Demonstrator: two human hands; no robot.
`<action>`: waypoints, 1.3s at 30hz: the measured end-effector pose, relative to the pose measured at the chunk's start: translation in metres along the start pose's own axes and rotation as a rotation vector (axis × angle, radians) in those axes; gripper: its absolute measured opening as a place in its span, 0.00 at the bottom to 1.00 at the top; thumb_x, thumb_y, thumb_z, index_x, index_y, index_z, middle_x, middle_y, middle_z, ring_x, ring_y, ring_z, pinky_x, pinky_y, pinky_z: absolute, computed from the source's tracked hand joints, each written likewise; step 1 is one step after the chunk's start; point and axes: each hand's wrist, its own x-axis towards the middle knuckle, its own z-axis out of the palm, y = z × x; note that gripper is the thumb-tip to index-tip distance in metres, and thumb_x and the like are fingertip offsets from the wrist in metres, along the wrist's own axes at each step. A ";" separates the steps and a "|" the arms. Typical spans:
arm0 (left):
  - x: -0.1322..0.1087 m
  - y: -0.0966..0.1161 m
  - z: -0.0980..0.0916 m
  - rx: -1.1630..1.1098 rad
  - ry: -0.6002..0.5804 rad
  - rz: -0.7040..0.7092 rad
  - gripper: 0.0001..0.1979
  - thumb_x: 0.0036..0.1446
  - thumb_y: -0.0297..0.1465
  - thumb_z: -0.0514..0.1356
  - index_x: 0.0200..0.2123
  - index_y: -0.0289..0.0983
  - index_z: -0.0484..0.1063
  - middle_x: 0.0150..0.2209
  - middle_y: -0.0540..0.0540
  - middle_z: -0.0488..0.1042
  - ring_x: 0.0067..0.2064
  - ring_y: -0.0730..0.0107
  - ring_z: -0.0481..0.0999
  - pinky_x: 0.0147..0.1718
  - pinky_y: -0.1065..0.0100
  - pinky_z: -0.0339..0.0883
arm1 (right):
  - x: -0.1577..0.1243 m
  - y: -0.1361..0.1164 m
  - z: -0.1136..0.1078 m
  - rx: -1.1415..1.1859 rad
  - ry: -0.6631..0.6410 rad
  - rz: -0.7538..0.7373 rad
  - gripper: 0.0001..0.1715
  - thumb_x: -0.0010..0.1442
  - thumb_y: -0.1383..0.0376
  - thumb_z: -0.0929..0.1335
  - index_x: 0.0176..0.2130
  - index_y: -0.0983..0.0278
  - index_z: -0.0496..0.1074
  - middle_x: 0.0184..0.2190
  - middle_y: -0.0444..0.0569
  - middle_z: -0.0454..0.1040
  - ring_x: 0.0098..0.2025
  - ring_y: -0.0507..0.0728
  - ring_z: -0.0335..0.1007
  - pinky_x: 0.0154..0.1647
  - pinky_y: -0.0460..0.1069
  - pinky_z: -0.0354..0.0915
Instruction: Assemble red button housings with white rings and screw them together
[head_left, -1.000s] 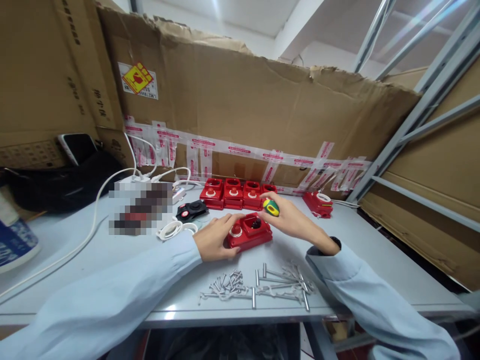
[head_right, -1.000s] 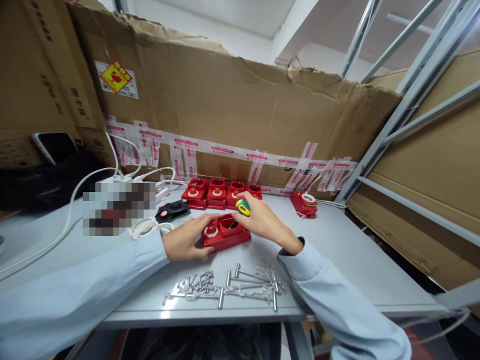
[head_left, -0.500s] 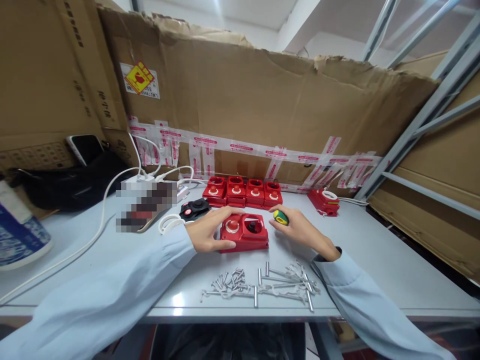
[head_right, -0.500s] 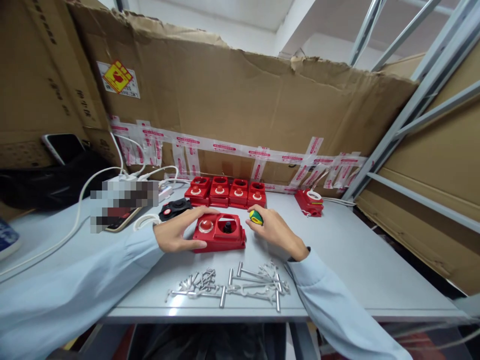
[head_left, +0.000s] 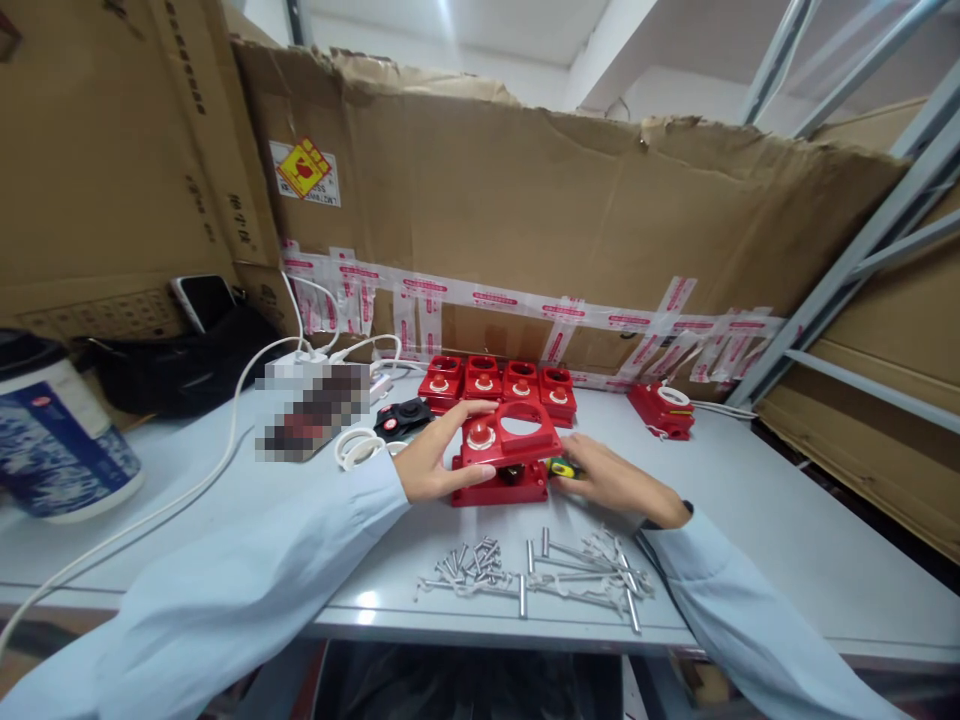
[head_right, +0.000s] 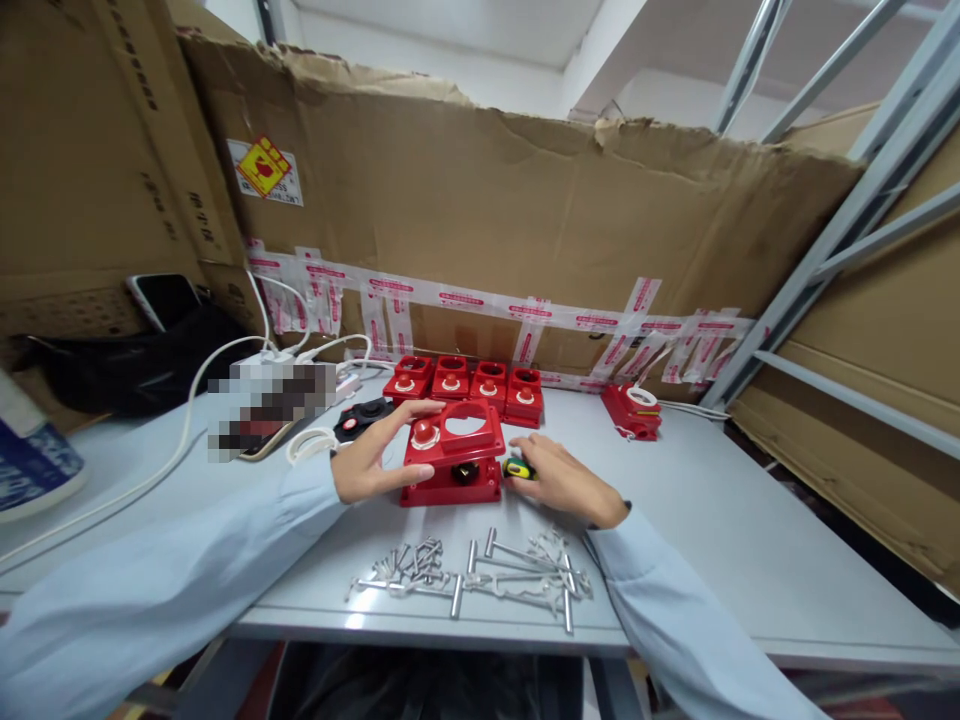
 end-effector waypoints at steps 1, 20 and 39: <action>0.000 0.001 0.002 -0.011 0.014 -0.001 0.30 0.52 0.37 0.60 0.55 0.38 0.53 0.55 0.40 0.62 0.56 0.56 0.63 0.55 0.55 0.58 | 0.000 -0.001 -0.004 0.082 0.025 -0.040 0.32 0.52 0.56 0.69 0.55 0.60 0.61 0.52 0.54 0.67 0.52 0.61 0.64 0.52 0.57 0.60; -0.019 -0.007 -0.082 0.660 -0.422 -0.368 0.32 0.46 0.43 0.62 0.53 0.38 0.58 0.52 0.38 0.65 0.51 0.52 0.67 0.47 0.56 0.61 | -0.005 -0.028 0.009 0.783 0.444 -0.145 0.23 0.52 0.51 0.68 0.44 0.59 0.67 0.42 0.51 0.74 0.44 0.61 0.71 0.45 0.57 0.69; 0.010 0.042 -0.031 0.157 0.053 0.187 0.25 0.52 0.41 0.62 0.50 0.37 0.62 0.44 0.42 0.68 0.42 0.65 0.69 0.39 0.65 0.65 | 0.007 -0.059 0.012 0.662 0.375 -0.285 0.37 0.45 0.56 0.73 0.51 0.62 0.58 0.49 0.54 0.68 0.48 0.61 0.68 0.48 0.56 0.66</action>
